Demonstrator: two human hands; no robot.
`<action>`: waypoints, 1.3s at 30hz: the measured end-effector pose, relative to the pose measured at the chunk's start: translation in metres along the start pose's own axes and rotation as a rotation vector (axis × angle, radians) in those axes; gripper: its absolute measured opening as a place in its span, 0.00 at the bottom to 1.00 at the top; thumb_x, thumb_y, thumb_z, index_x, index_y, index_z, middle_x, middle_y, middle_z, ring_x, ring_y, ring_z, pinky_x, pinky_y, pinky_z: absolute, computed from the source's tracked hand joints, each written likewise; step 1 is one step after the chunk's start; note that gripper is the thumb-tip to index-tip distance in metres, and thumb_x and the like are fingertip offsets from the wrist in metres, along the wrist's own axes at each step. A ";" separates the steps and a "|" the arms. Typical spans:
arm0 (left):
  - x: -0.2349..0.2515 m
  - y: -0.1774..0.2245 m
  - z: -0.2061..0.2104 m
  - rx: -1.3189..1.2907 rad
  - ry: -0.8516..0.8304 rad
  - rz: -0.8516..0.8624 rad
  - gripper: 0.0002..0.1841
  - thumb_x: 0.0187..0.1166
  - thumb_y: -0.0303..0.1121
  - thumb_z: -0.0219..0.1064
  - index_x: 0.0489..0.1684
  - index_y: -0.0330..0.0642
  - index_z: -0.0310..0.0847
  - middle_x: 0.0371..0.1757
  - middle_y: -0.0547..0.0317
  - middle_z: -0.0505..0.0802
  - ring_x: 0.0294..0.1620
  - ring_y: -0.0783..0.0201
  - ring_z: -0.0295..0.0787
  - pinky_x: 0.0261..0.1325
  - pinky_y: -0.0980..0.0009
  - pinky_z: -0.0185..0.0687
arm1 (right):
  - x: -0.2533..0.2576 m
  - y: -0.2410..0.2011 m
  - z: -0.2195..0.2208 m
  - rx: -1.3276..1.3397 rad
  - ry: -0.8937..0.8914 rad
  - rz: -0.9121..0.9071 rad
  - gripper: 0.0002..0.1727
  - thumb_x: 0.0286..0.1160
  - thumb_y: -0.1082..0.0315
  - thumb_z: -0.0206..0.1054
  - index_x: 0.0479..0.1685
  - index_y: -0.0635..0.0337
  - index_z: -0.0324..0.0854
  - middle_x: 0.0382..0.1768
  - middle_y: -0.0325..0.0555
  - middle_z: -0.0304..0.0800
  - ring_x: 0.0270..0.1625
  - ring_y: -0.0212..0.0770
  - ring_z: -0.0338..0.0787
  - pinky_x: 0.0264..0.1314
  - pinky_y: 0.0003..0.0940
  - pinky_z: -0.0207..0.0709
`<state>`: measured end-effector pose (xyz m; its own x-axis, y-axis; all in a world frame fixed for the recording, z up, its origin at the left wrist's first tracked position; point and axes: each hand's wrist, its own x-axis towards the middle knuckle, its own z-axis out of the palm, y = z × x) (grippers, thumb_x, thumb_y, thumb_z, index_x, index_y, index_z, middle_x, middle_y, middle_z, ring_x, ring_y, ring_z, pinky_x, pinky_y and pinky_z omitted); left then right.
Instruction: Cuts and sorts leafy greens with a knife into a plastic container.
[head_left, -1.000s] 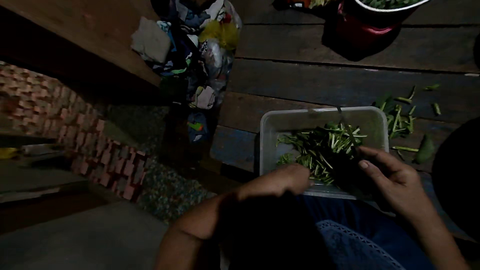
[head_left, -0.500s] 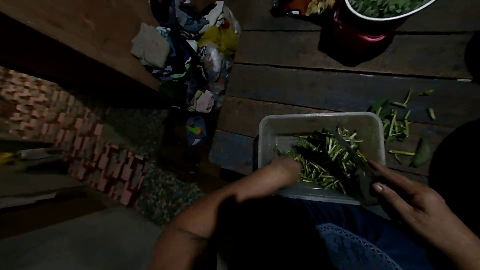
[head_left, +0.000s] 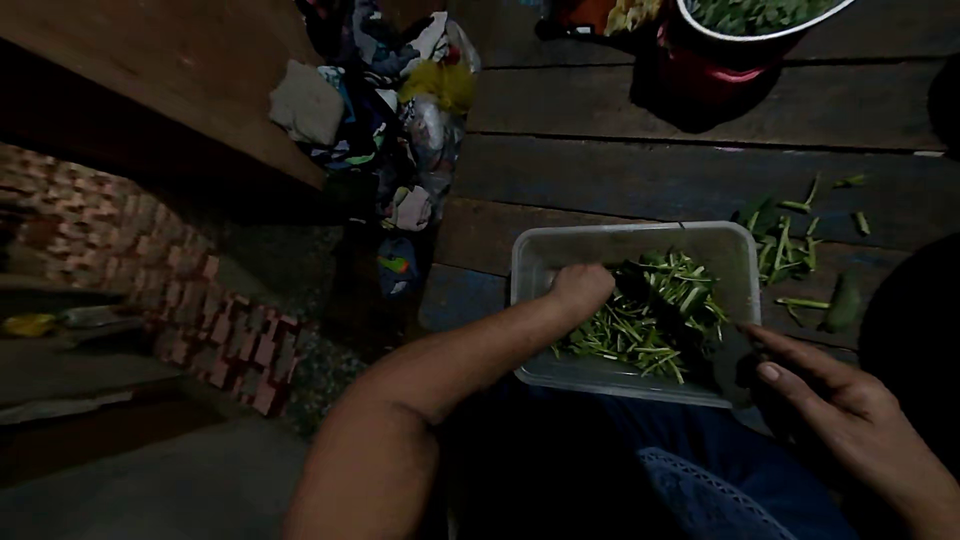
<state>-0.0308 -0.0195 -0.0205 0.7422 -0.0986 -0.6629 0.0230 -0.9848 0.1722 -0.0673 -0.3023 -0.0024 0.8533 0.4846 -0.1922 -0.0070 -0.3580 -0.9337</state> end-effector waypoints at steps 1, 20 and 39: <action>0.002 0.002 0.001 0.034 0.005 -0.002 0.15 0.87 0.20 0.54 0.65 0.29 0.80 0.67 0.35 0.85 0.65 0.37 0.86 0.62 0.41 0.84 | 0.000 0.001 0.001 0.008 0.001 -0.006 0.27 0.85 0.53 0.57 0.77 0.57 0.77 0.41 0.32 0.90 0.32 0.21 0.84 0.31 0.19 0.80; -0.004 0.010 -0.007 -0.090 -0.137 -0.178 0.12 0.78 0.24 0.67 0.56 0.29 0.85 0.66 0.33 0.87 0.68 0.34 0.84 0.63 0.34 0.80 | -0.001 -0.002 0.009 0.010 0.043 -0.035 0.27 0.85 0.57 0.56 0.77 0.61 0.75 0.45 0.33 0.90 0.32 0.17 0.83 0.32 0.16 0.78; -0.076 -0.040 0.015 -1.519 0.011 0.204 0.02 0.86 0.22 0.59 0.44 0.35 0.77 0.29 0.61 0.88 0.29 0.73 0.85 0.39 0.78 0.85 | 0.014 -0.025 0.035 0.055 -0.061 -0.110 0.22 0.85 0.57 0.59 0.71 0.57 0.80 0.46 0.29 0.90 0.33 0.17 0.83 0.34 0.14 0.79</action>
<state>-0.0979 0.0250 0.0126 0.8222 -0.2017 -0.5323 0.5599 0.1178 0.8202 -0.0736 -0.2587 0.0075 0.8173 0.5668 -0.1038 0.0554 -0.2566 -0.9649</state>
